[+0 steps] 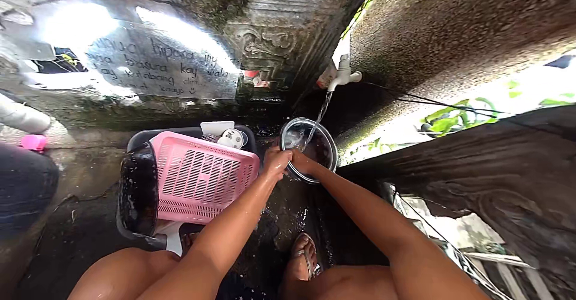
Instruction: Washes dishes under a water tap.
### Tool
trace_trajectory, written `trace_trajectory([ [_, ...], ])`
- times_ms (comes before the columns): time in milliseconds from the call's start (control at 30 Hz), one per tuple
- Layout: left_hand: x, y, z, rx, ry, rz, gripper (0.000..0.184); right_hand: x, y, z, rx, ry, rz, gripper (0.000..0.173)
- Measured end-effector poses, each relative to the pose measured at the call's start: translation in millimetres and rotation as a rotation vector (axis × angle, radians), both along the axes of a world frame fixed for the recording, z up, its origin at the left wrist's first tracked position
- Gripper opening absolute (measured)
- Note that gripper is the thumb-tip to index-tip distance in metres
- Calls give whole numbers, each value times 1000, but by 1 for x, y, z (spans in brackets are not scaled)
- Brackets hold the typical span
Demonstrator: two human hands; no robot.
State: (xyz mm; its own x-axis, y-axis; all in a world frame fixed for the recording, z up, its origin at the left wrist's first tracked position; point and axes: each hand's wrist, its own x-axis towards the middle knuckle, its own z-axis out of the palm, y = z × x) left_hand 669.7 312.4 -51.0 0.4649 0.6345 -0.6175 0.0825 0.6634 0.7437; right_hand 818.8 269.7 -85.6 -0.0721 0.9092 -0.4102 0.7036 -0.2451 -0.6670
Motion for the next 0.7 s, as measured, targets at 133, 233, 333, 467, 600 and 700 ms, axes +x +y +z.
trace_trajectory([
  [133,-2,2,-7,-15,25,14,49,29,4,-5,-398,-487,86,43],
  [233,4,-18,-6,-35,-29,-54,45,14,3,11,-276,-738,-134,62],
  [333,6,-18,7,42,-23,-130,31,18,-3,5,220,-760,217,40],
  [467,5,-5,10,295,71,-133,26,45,-7,2,161,-765,26,45],
  [600,16,-8,-10,504,104,-68,8,6,-12,3,-214,-337,-567,45],
  [700,17,-11,-26,299,88,1,25,-6,-13,-2,-262,292,-832,34],
])
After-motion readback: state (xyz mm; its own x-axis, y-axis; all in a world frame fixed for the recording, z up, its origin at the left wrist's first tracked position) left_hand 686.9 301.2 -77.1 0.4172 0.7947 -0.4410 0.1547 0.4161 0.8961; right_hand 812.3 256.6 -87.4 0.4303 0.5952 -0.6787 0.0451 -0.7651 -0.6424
